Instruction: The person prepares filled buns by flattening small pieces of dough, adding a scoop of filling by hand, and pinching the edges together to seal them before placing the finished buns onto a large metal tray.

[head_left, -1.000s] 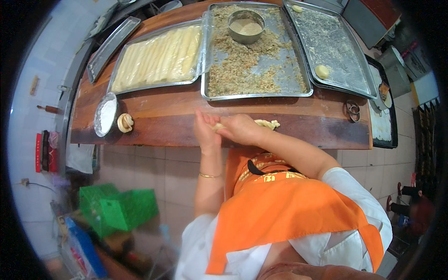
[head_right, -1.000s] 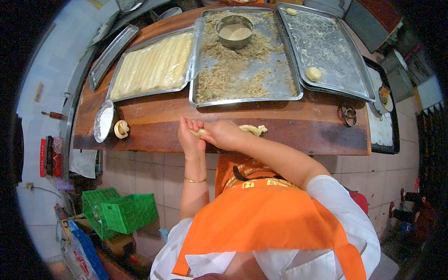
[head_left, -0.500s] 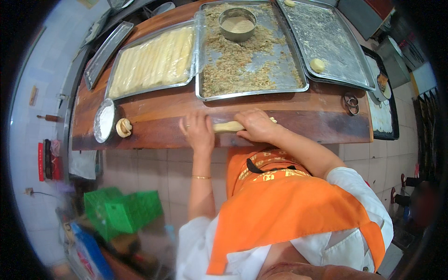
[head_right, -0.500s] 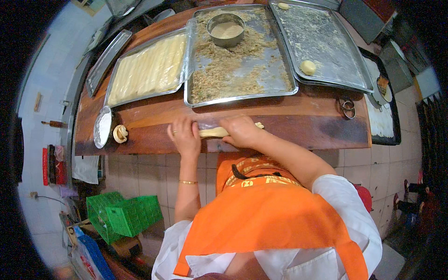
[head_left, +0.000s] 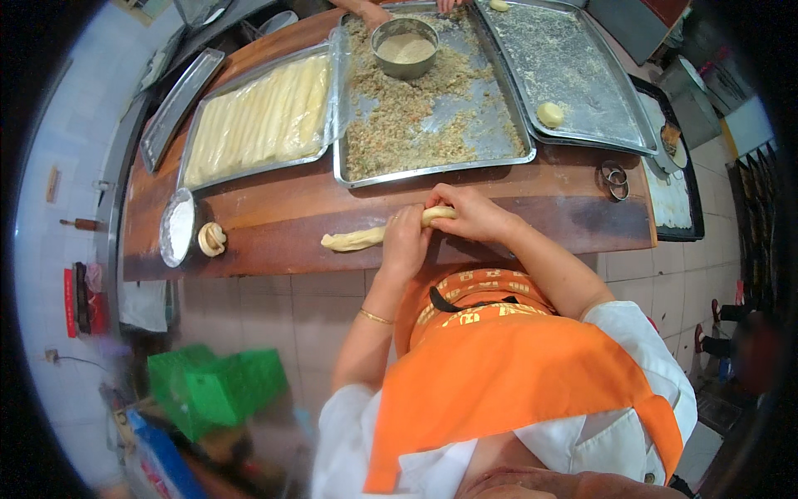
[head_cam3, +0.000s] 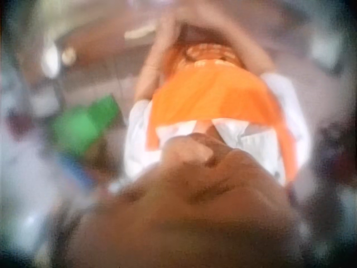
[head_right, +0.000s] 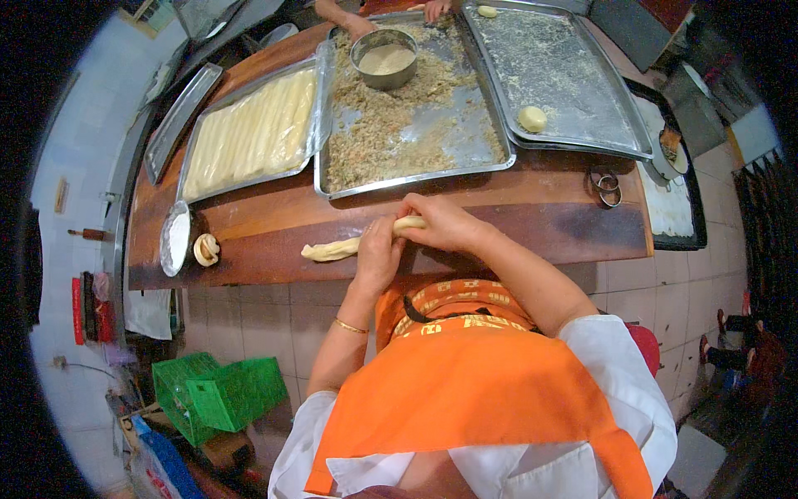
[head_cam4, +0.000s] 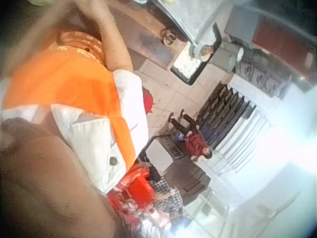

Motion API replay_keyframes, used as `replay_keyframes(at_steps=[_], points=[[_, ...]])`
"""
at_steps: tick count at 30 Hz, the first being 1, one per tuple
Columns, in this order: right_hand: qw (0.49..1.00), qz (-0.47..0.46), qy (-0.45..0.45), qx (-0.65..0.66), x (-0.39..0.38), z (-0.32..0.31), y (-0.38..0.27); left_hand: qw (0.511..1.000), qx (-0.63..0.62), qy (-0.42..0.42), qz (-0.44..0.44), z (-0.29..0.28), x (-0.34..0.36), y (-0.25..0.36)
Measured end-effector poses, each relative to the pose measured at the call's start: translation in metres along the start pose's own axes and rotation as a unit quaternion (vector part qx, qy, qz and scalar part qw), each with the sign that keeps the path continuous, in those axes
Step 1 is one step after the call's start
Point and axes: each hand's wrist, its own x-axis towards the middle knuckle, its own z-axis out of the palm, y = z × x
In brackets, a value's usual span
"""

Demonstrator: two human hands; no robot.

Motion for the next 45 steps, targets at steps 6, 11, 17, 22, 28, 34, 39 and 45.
replay_keyframes(at_steps=[6,11,17,22,28,34,39,45], points=[[0.985,0.092,-0.033,0.142,-0.003,-0.002,0.026,0.999,0.001,-0.032,-0.014,0.003,0.001,-0.005],[0.960,0.177,0.017,0.215,-0.006,0.002,0.034,0.998,0.066,-0.021,0.011,-0.017,0.002,-0.001],[0.971,0.030,0.162,-0.173,-0.007,0.020,0.031,0.996,0.064,-0.046,-0.042,-0.012,0.002,-0.004],[0.979,-0.048,0.116,-0.161,-0.012,0.043,0.017,0.994,0.017,-0.060,-0.086,-0.014,0.006,-0.005],[0.971,-0.139,0.109,-0.161,-0.010,0.025,0.015,0.988,-0.097,-0.066,-0.100,-0.014,0.002,-0.021],[0.995,-0.077,-0.061,0.001,0.009,0.005,0.012,0.968,-0.222,-0.064,-0.097,-0.014,-0.003,-0.028],[0.973,0.051,-0.223,0.015,0.030,0.007,0.010,0.970,-0.204,-0.033,-0.126,-0.022,0.000,-0.022],[0.977,0.087,-0.190,0.047,0.024,0.019,0.011,0.997,-0.054,-0.039,-0.039,-0.031,-0.012,-0.019]])
